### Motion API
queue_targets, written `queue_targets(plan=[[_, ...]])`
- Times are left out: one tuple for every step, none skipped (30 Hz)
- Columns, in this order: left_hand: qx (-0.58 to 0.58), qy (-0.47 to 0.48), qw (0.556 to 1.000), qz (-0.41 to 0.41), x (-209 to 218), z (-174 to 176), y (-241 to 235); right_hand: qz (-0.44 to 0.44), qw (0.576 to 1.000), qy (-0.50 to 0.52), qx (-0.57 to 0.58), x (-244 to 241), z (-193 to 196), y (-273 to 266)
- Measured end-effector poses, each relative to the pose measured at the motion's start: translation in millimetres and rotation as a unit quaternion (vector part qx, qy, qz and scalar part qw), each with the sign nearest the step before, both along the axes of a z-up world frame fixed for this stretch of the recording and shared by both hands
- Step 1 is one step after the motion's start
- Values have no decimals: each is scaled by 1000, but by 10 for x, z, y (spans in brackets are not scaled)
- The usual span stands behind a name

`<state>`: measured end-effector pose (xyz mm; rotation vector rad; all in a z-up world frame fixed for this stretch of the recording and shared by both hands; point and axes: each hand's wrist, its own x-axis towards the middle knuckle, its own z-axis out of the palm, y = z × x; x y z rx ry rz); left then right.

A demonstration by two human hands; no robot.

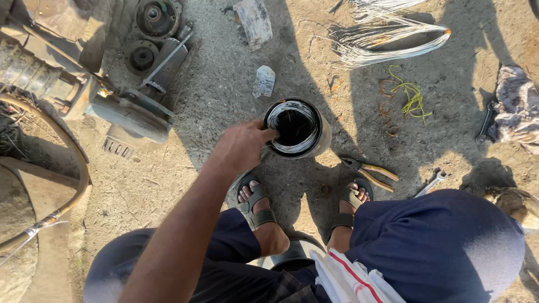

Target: The person sits on the ground and uses pliers to cut individual strands from a coiled wire bundle held in a bucket. The cut wire pieces are dropped onto the ground next to the bucket.

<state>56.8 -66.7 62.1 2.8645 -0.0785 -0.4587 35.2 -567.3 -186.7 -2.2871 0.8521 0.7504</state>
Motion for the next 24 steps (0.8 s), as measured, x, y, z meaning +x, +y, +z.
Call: queue_targets(plan=[[38, 38, 998, -13, 56, 19, -6, -12, 1000, -14, 6, 18, 63, -33], [75, 76, 994, -26, 109, 40, -7, -22, 999, -28, 10, 37, 131, -69], [111, 113, 986, -40, 168, 50, 3, -34, 998, -42, 14, 53, 205, -110], [121, 113, 984, -61, 217, 57, 19, -46, 997, -58, 20, 69, 275, -149], [131, 112, 982, -81, 252, 59, 32, -56, 995, -73, 24, 88, 336, -187], [142, 111, 978, -102, 279, 58, 49, -67, 993, -91, 31, 110, 392, -222], [131, 99, 980, -109, 281, 53, 69, -77, 991, -108, 36, 115, 445, -252], [121, 87, 982, -117, 281, 49, 91, -88, 988, -123, 41, 128, 495, -276], [111, 75, 983, -126, 277, 49, 111, -99, 984, -139, 47, 121, 551, -303], [84, 42, 988, -125, 265, 56, 134, -110, 980, -158, 54, 124, 609, -330], [56, 9, 991, -123, 256, 72, 170, -120, 975, -175, 61, 128, 675, -368], [28, -24, 992, -120, 247, 95, 208, -132, 970, -192, 67, 136, 751, -419], [12, -12, 994, -105, 259, 126, 263, -140, 964, -212, 75, 146, 831, -479], [-4, 1, 996, -89, 304, 169, 344, -150, 958, -230, 81, 147, 922, -552], [-20, 14, 997, -73, 330, 218, 420, -155, 952, -248, 88, 143, 1018, -620], [-41, -19, 998, -39, 327, 274, 505, -161, 944, -270, 99, 129, 1122, -674], [-59, -57, 997, -6, 356, 348, 607, -163, 936, -292, 112, 154, 1218, -683], [-77, -95, 992, 27, 370, 405, 660, -168, 926, -315, 126, 187, 1270, -609], [-81, -66, 994, 13, 363, 430, 654, -165, 915, -339, 145, 196, 1354, -528], [-85, -37, 996, -1, 349, 436, 617, -165, 903, -362, 162, 208, 1456, -413], [-87, -6, 996, -14, 307, 427, 575, -161, 891, -380, 190, 189, 1546, -230], [-104, 3, 994, -14, 253, 396, 489, -146, 880, -395, 221, 206, 1766, -134], [-122, 11, 992, -18, 218, 353, 367, -133, 867, -409, 251, 215, 1993, -14], [-147, 28, 988, -27, 191, 311, 262, -91, 860, -426, 265, 221, 2220, 122]])
